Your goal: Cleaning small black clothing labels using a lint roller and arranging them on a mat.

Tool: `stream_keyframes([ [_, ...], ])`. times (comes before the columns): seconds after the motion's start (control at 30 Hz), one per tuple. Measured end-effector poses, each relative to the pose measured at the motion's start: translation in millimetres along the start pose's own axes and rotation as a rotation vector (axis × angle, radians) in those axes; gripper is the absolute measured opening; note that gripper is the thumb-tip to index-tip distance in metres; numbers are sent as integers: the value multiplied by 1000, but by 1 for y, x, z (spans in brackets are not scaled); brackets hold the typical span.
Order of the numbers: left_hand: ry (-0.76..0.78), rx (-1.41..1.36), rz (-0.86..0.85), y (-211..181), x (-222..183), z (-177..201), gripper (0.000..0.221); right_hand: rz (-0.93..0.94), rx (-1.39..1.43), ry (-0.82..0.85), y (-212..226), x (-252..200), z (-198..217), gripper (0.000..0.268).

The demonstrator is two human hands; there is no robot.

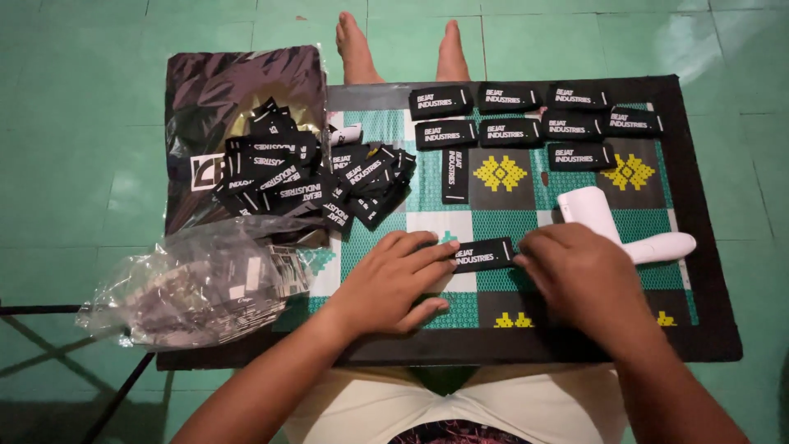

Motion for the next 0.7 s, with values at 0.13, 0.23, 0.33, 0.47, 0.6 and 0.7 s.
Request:
stream_keyframes([
  [0.13, 1, 3, 0, -1, 0, 1, 47, 59, -30, -89, 3, 29, 8, 21],
  [0.23, -80, -22, -9, -4, 0, 5, 50, 196, -27, -101, 13, 60, 1, 22],
  [0.33, -167, -48, -7, -2, -1, 6, 52, 325, -23, -163, 21, 86, -20, 23],
  [0.47, -281, -81, -3, 3, -7, 5, 51, 455, -166, -253, 28, 103, -54, 22],
  [0.6, -365, -133, 51, 10, -8, 7, 41, 463, -234, -256, 28, 114, -72, 11],
  [0.7, -436, -206, 108, 18, -12, 3, 37, 487, -274, -405, 25, 113, -71, 8],
])
Point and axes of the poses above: each hand's wrist, its own x-axis towards the middle knuckle, its own z-axis out of the back of the hand, y = z × x, the point moved 5 cm from there along x, towards the middle knuckle, and after that the axes turned 4 degrees about -x, right-handed, at the moved point
